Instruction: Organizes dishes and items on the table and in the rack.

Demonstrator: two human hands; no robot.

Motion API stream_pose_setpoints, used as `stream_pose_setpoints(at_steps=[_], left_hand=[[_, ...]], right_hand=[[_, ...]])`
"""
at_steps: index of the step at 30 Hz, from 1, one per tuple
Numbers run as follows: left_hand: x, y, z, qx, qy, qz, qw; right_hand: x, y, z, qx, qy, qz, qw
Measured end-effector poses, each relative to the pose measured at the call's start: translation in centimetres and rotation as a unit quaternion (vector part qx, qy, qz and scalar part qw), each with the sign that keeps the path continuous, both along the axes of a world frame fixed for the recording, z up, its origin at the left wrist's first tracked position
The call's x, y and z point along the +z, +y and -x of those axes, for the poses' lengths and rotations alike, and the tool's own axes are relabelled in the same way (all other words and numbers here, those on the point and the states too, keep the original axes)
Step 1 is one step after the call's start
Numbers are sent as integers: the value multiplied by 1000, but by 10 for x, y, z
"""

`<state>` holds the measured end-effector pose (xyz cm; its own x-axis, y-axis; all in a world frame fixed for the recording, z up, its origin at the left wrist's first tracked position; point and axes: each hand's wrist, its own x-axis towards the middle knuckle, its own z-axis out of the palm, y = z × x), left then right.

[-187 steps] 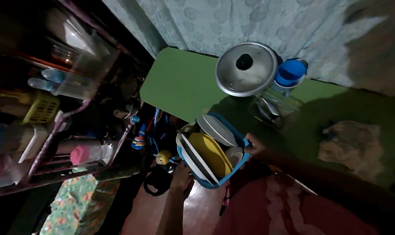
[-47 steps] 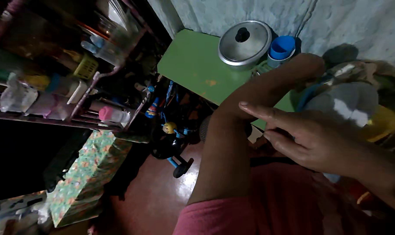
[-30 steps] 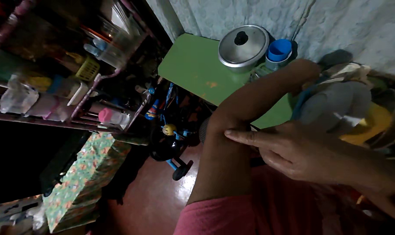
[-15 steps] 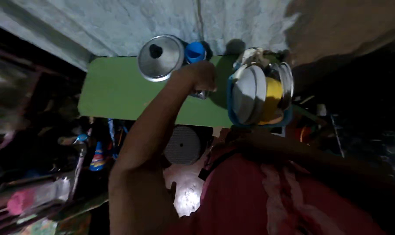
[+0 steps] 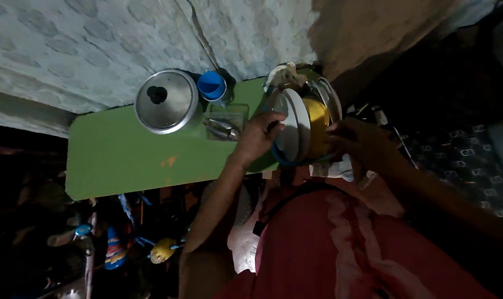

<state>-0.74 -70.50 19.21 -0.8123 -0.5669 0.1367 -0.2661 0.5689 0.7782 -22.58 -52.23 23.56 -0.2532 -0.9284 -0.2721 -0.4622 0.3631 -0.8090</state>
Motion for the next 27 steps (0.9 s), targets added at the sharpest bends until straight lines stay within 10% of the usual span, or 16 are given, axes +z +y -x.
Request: stream_pose_setpoints(at_steps=[13,27], left_hand=[[-41,13,-3,176,-54,-289,939],[-30,51,-3,155,-39,-287,945]], right_hand=[[-34,-78,-54,-82,80,51,992],[-52,-79,-89,-147,105,40,983]])
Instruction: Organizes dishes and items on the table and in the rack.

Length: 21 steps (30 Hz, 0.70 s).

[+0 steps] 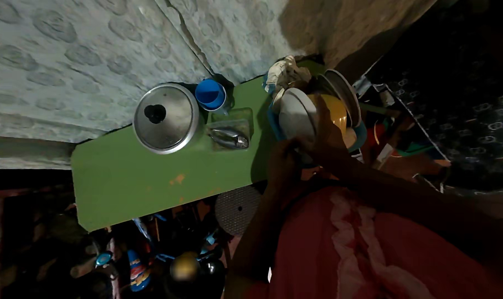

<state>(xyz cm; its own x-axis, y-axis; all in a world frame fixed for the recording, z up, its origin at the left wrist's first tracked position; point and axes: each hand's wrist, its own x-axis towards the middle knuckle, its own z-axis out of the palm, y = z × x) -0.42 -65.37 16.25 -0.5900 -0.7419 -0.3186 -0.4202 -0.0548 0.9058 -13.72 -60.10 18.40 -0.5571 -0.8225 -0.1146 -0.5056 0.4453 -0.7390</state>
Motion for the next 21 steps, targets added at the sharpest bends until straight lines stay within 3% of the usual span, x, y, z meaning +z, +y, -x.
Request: stream_pose_setpoints(at_steps=[3,11,16,21], left_hand=[[5,1,-1,-22,-25,15,999],[-9,-6,-5,-15,31,-24,999],[-19,-11,-3,-17,41,51,998],[-21,-13,1,-3,55,19,998]], right_hand=[[-16,16,-6,-19,-5,39,999],[-31,19,-17,-30,40,88,995],[-21,18,-14,-44,-9,27,999],[-20,18,-13,-63,-41,22,997]])
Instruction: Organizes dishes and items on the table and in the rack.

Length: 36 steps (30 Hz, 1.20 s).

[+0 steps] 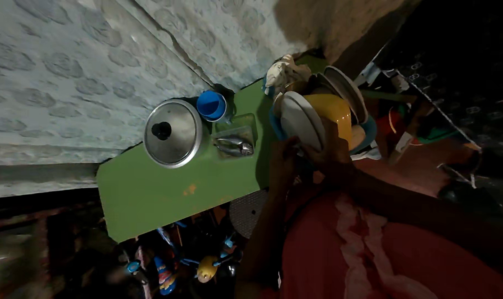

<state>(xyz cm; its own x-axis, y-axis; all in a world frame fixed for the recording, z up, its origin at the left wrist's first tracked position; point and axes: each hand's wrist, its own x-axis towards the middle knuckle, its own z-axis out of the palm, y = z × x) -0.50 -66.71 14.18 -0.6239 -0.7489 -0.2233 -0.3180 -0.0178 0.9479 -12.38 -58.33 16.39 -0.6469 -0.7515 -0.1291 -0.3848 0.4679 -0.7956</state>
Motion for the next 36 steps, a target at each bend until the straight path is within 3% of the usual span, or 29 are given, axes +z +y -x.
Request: stream_pose_setpoints(at_steps=[9,13,15,18,24,28,32,36], left_hand=[[30,20,13,-5,-6,0,1000],[20,26,17,-10,74,-2,997],[10,26,16,-10,96,23,995],[-13,22,10,36,55,47,997],[-31,8,11,99,-101,-66,988],[-20,12,14,108,-122,-112,980],[-29,24,12,82,-95,-58,990],[-26,26,17,82,-106,-55,989]], right_hand=[[18,15,16,20,-15,-10,1000],[22,27,25,4,5,53,999],[34,30,31,3,-17,39,999],[40,34,42,2,-27,27,999],[39,52,63,-35,-86,59,994],[52,61,69,-72,-143,108,981],[84,80,83,-115,-218,110,963],[100,112,101,-119,-264,204,935]])
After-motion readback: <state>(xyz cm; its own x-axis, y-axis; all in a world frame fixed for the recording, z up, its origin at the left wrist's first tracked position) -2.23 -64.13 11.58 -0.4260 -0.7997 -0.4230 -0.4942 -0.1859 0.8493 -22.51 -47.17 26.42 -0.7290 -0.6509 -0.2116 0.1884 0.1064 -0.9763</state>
